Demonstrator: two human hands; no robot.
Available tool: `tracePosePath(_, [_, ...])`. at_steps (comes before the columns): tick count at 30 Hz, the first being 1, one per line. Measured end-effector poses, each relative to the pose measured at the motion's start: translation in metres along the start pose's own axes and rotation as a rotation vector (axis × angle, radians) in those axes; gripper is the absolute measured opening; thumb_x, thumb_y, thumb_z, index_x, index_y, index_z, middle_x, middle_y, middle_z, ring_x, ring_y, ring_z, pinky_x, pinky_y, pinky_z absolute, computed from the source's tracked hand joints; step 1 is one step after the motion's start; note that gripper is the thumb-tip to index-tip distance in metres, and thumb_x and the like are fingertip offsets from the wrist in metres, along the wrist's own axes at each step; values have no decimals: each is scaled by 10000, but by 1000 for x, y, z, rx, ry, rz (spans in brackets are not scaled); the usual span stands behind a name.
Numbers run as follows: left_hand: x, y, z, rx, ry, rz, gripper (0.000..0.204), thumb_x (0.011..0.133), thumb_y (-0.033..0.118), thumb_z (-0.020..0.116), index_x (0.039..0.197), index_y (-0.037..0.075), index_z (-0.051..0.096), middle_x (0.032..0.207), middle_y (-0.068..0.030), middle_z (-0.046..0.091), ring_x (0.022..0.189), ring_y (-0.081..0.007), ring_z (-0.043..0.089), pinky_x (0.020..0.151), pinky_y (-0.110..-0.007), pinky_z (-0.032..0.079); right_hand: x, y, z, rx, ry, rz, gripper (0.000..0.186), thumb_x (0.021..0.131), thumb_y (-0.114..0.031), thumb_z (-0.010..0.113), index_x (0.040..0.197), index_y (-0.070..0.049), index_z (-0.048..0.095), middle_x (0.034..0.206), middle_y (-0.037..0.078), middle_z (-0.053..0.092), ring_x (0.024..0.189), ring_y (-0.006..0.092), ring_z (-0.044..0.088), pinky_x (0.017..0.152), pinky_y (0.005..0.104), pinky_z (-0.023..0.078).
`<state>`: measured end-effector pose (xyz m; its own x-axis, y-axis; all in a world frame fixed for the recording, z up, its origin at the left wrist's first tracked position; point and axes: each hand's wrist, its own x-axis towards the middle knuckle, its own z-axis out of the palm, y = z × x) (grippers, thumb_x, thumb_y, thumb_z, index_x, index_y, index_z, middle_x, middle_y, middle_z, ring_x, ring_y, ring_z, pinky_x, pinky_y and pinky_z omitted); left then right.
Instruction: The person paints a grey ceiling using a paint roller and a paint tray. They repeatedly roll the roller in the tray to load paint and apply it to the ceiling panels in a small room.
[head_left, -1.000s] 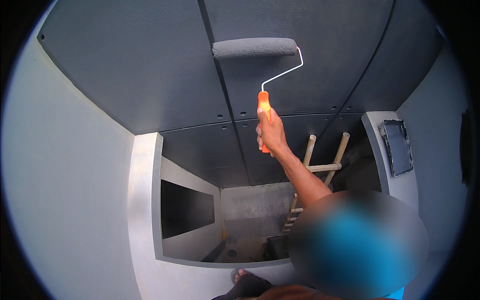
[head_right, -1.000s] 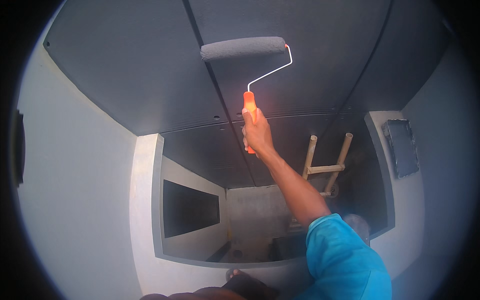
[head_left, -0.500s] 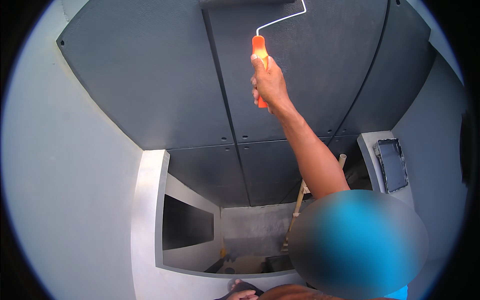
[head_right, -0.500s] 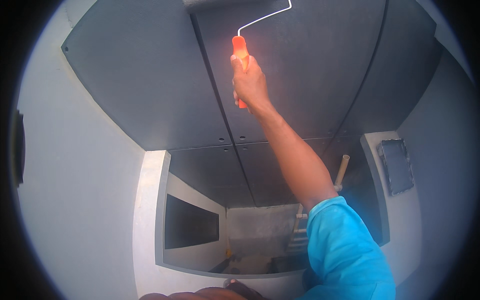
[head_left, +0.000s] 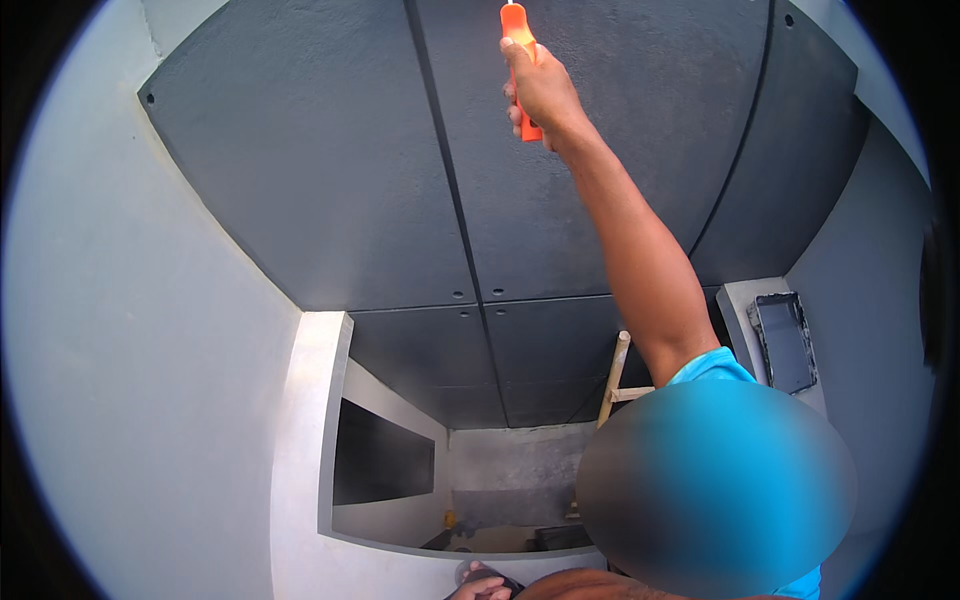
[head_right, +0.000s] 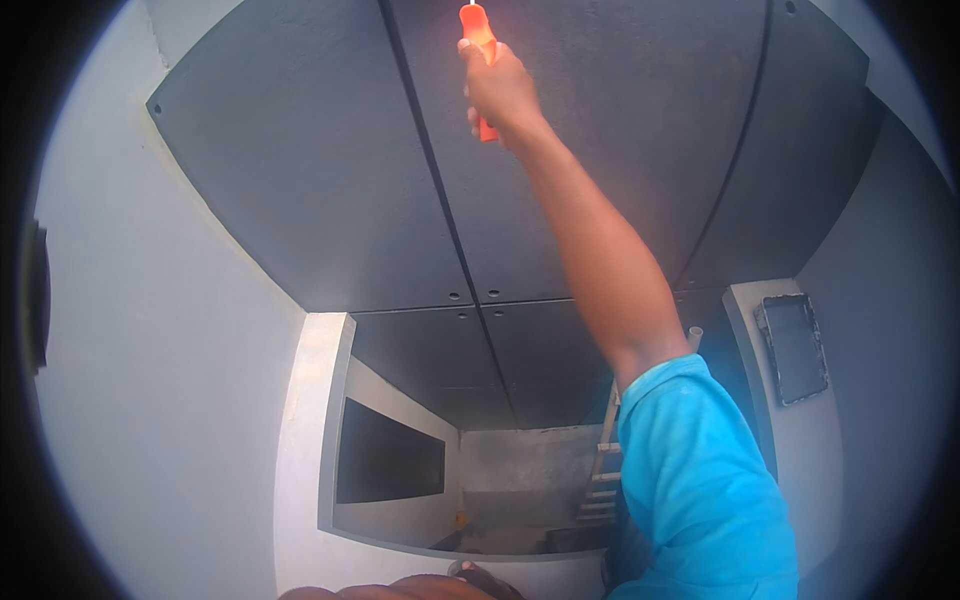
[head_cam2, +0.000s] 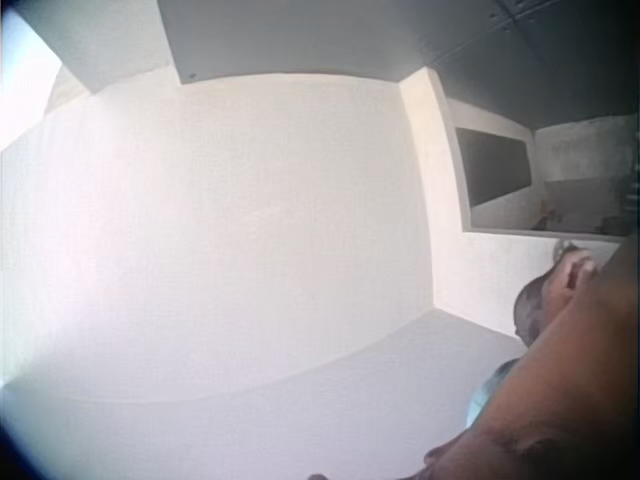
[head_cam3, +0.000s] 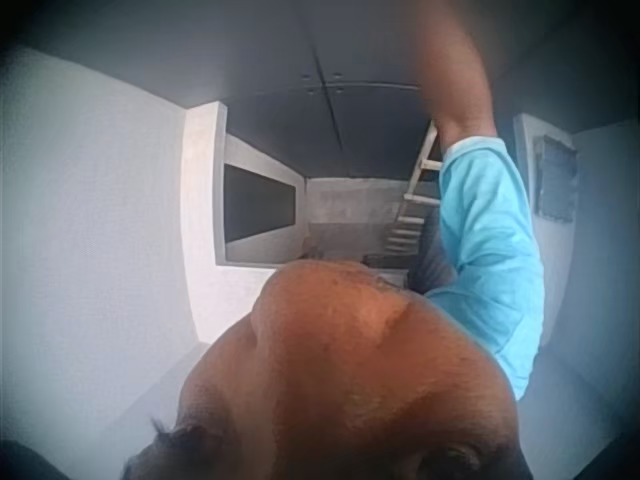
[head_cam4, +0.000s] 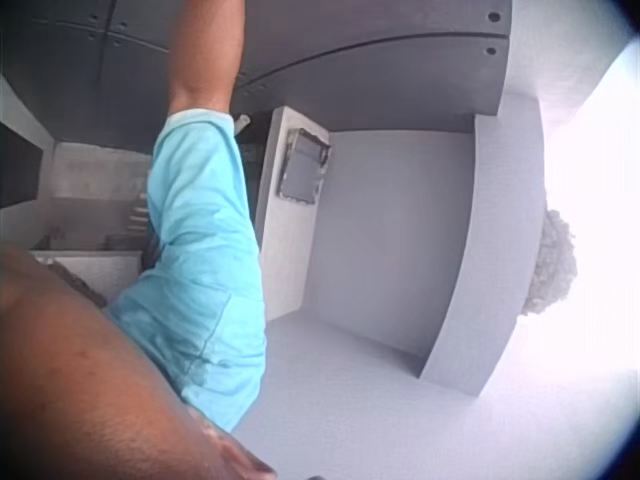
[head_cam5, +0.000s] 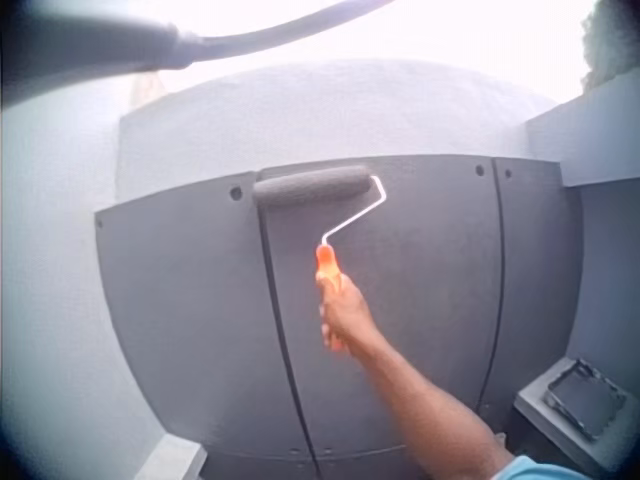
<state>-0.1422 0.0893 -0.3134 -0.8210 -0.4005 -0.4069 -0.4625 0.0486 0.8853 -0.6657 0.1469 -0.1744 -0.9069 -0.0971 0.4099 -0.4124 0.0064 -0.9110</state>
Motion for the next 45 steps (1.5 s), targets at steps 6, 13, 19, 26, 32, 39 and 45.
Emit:
tracePosePath(6, [-9, -5, 1, 207, 59, 50, 381, 1038, 378, 660, 1234, 54, 698, 1083, -175, 748, 986, -266, 708, 905, -372, 537, -54, 53, -3, 72, -56, 177, 376, 1114, -476, 427, 1032, -115, 494, 645, -44, 476, 427, 30, 483, 347, 205, 434])
tracePosePath(13, [-12, 10, 11, 244, 87, -192, 368, 1044, 312, 654, 1256, 14, 695, 1151, -177, 750, 1077, -290, 704, 983, -377, 519, -120, 127, -27, 146, -107, 424, 423, 1096, -470, 453, 1184, -59, 508, 709, 21, 494, 442, 100, 465, 385, 302, 427])
tracePosePath(19, [-15, 3, 20, 307, 127, -240, 358, 1040, 263, 665, 1269, -11, 688, 1176, -188, 745, 1105, -291, 700, 1011, -372, 510, -169, 187, -35, 163, -96, 578, 423, 1096, -465, 453, 1181, -55, 510, 682, 21, 484, 422, 103, 458, 365, 305, 408])
tracePosePath(26, [-22, -91, -12, -86, 58, -328, 405, 1065, 287, 620, 1390, 68, 518, 1180, -84, 684, 1036, -202, 659, 934, -375, 546, -214, 254, -44, 180, -63, 747, 380, 1096, -458, 473, 1117, -79, 483, 661, 8, 466, 413, 109, 448, 371, 316, 414])
tracePosePath(32, [-15, -82, -11, 143, 29, -198, 393, 1081, 238, 615, 1371, -13, 527, 1130, -139, 703, 980, -194, 684, 911, -354, 576, -248, 311, -50, 186, -40, 880, 367, 1093, -449, 480, 1167, -90, 504, 658, 2, 468, 412, 107, 440, 375, 323, 417])
tracePosePath(39, [-22, -77, -20, 117, 5, -245, 378, 1089, 190, 597, 1392, -18, 513, 1159, -167, 698, 1003, -210, 685, 944, -385, 575, -281, 385, -53, 241, 2, 1040, 354, 1081, -460, 503, 1158, -115, 522, 669, 8, 478, 424, 111, 439, 387, 329, 406])
tracePosePath(45, [-19, -99, -43, -457, 242, -872, 210, 1064, 242, 561, 1045, 51, 648, 910, -37, 670, 840, -146, 637, 811, -298, 534, -291, 437, -56, 251, 26, 1157, 355, 1067, -468, 530, 1030, -117, 493, 678, 6, 487, 446, 126, 448, 424, 347, 408])
